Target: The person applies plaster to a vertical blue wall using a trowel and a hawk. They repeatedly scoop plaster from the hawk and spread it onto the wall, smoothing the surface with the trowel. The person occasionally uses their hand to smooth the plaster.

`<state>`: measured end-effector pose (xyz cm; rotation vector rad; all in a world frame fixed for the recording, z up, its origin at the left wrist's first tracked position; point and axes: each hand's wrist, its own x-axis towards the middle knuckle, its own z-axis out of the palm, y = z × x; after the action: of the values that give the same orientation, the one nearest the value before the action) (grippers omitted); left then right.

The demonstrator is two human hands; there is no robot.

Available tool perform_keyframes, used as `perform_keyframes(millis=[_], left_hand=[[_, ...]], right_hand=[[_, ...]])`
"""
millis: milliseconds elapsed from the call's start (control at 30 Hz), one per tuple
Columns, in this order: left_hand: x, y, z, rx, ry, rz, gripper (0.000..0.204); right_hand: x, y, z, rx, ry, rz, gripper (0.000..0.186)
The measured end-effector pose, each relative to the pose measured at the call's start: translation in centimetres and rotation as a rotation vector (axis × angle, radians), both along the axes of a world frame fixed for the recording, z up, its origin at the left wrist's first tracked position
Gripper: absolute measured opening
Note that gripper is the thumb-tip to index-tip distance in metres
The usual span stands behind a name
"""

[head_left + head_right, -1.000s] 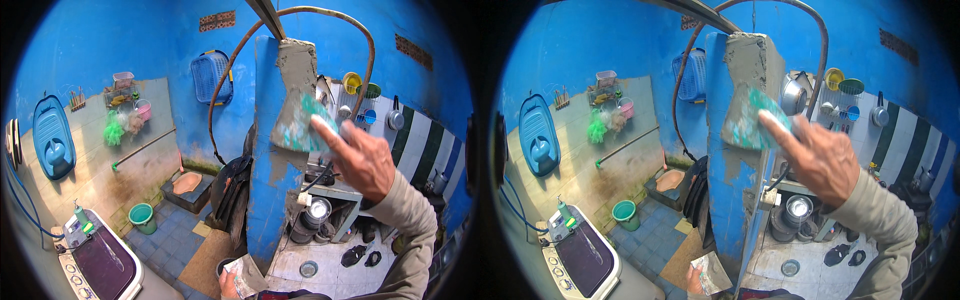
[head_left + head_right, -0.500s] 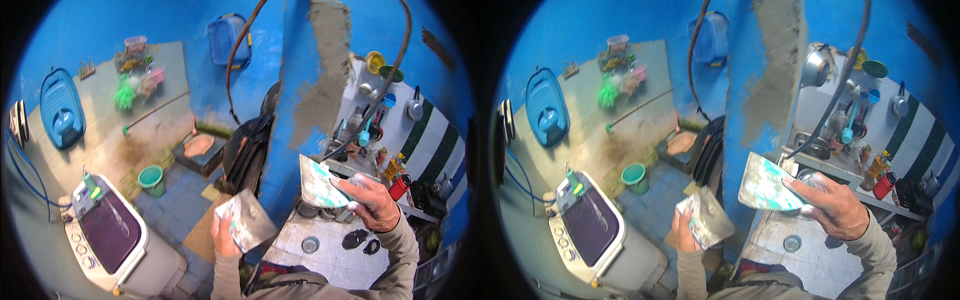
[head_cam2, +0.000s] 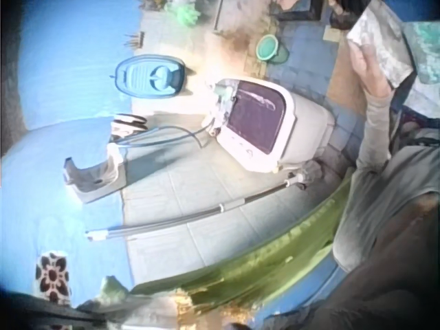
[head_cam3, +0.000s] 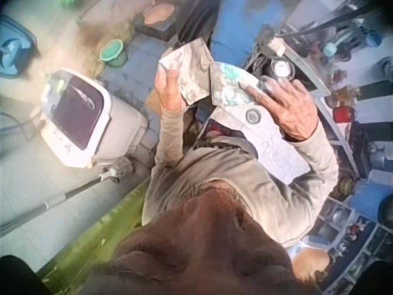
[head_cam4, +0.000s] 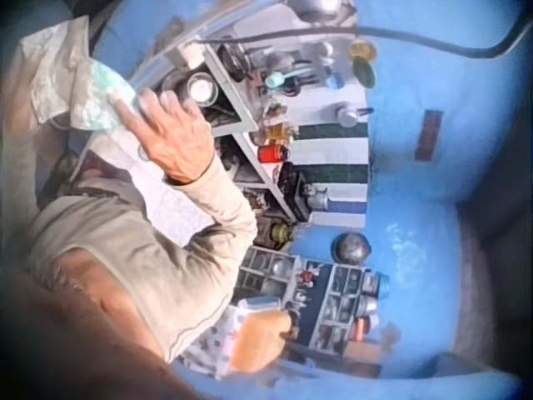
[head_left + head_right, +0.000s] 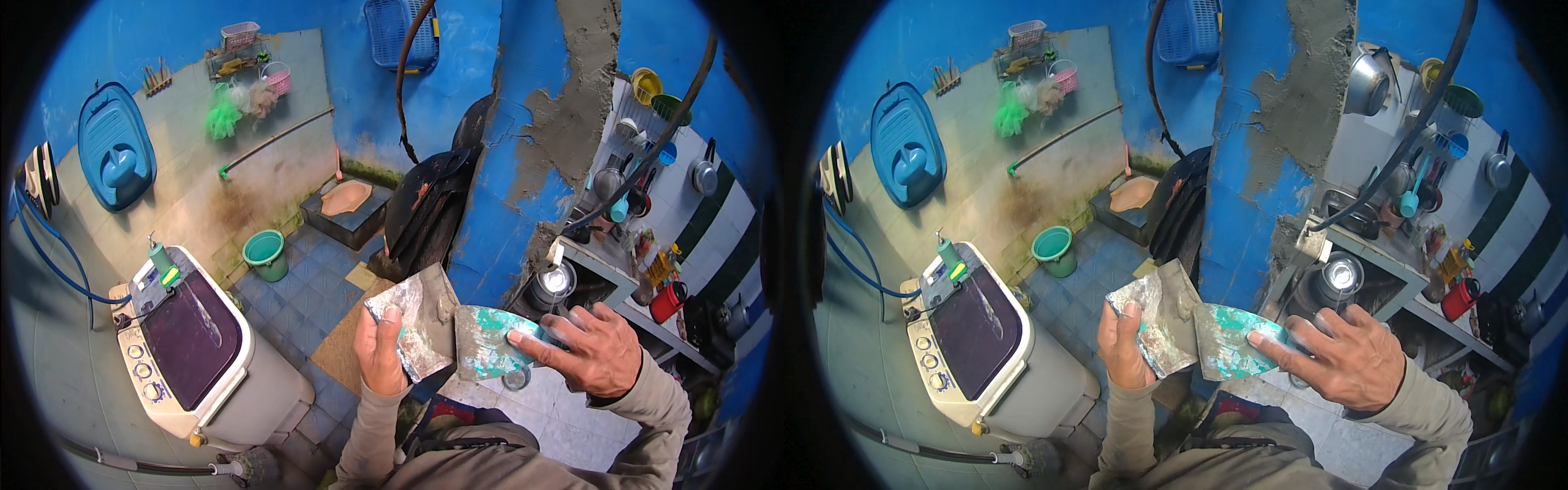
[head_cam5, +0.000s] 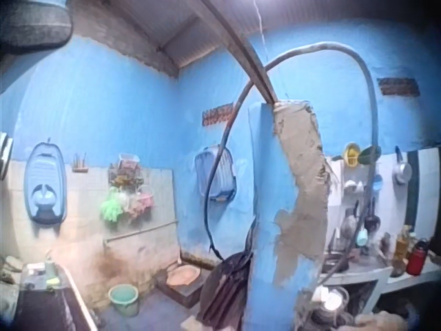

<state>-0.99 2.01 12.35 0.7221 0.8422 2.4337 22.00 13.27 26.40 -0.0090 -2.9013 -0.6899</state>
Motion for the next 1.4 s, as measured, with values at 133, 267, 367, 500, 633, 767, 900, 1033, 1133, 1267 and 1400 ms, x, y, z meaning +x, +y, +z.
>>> perform_keyframes(millis=[133, 267, 367, 500, 633, 767, 900, 1033, 1133, 1267, 1400], left_hand=[[0.3, 0.0, 0.2, -0.010, 0.007, 0.019, 0.030], [0.3, 0.2, -0.3, -0.013, 0.016, 0.053, 0.030], [0.3, 0.1, -0.3, -0.039, 0.031, 0.050, 0.031], [0.3, 0.0, -0.3, -0.047, 0.037, 0.028, 0.031], [-0.3, -0.3, -0.5, -0.072, 0.043, -0.005, 0.030], [-0.9, -0.7, -0.6, -0.116, 0.056, -0.053, 0.029], [-1.1, -1.4, -0.1, -0.203, 0.153, -0.063, 0.028], [-1.1, -2.4, 0.2, -0.305, 0.286, -0.049, 0.024], [-1.2, -3.3, -0.1, -0.363, 0.402, -0.062, 0.024], [-0.6, -3.5, -0.4, -0.371, 0.436, -0.083, 0.025], [-0.4, -3.8, -0.1, -0.395, 0.429, -0.049, 0.025]], right_hand=[[-0.2, 0.2, 0.1, -0.004, -0.023, 0.070, 0.059], [0.0, -0.2, -0.4, -0.011, -0.027, -0.009, 0.059], [0.0, 0.0, -0.6, -0.023, 0.005, -0.019, 0.059], [-0.3, -0.1, 0.4, -0.002, -0.005, 0.020, 0.058], [0.1, -0.3, 1.2, 0.090, -0.084, 0.053, 0.056], [-0.1, -0.6, 2.4, 0.178, -0.179, 0.107, 0.049], [-0.9, -1.4, 3.7, 0.231, -0.264, 0.144, 0.042], [-1.3, -1.5, 4.6, 0.292, -0.262, 0.157, 0.040], [-1.1, -1.8, 4.3, 0.341, -0.213, 0.146, 0.039], [-0.9, -2.2, 4.7, 0.387, -0.146, 0.114, 0.038], [-0.4, -2.1, 4.3, 0.435, -0.069, 0.013, 0.041]])
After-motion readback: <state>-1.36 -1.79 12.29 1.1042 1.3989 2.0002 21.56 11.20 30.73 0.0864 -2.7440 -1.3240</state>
